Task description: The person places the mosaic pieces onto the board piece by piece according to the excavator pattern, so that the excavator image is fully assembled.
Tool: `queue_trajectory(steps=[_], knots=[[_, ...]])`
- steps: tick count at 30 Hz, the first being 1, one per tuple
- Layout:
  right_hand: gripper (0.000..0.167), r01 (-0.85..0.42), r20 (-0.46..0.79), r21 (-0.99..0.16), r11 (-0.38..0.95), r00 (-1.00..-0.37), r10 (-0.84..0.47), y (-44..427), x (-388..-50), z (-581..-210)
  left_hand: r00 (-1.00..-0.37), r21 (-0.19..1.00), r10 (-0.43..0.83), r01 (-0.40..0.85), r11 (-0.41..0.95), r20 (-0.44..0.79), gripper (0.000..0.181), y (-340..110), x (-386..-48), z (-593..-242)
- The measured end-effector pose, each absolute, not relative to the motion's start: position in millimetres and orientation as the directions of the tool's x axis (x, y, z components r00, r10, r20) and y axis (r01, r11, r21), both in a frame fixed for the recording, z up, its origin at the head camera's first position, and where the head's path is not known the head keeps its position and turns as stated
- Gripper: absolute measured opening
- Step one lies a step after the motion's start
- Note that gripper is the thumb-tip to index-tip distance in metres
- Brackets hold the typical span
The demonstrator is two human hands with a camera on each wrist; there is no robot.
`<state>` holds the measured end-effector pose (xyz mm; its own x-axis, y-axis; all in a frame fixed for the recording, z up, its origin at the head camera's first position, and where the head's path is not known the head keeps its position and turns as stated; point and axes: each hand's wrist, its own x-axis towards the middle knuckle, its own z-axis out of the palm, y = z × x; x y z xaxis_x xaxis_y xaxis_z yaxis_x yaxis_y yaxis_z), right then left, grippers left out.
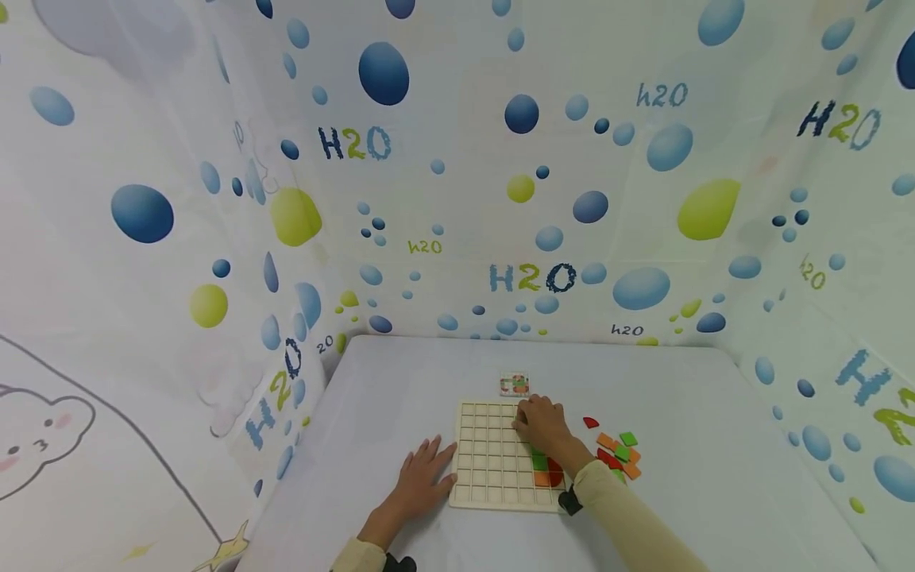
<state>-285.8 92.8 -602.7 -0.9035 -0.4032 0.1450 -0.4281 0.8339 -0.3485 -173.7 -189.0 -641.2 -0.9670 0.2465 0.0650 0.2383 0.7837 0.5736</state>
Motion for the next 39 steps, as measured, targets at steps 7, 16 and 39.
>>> queue_trajectory(steps=[7,16,39], knots=[[0.024,-0.431,0.141,-0.352,0.831,-0.902,-0.408,94.2,-281.5,-599.3,-0.965,0.572,0.251,0.246,0.783,0.072,0.056,-189.8,-174.4,-642.1],[0.011,-0.352,0.217,-0.363,0.862,-0.932,-0.289,122.7,-284.9,-597.9,-0.968,0.569,0.250,0.224,0.791,0.032,0.058,-185.9,-167.8,-625.0],[0.026,0.015,-0.013,-0.507,0.862,-1.000,0.010,184.5,-292.9,-606.7,-0.967,0.585,0.253,0.225,0.780,0.034,0.058,-186.1,-168.6,-627.5]])
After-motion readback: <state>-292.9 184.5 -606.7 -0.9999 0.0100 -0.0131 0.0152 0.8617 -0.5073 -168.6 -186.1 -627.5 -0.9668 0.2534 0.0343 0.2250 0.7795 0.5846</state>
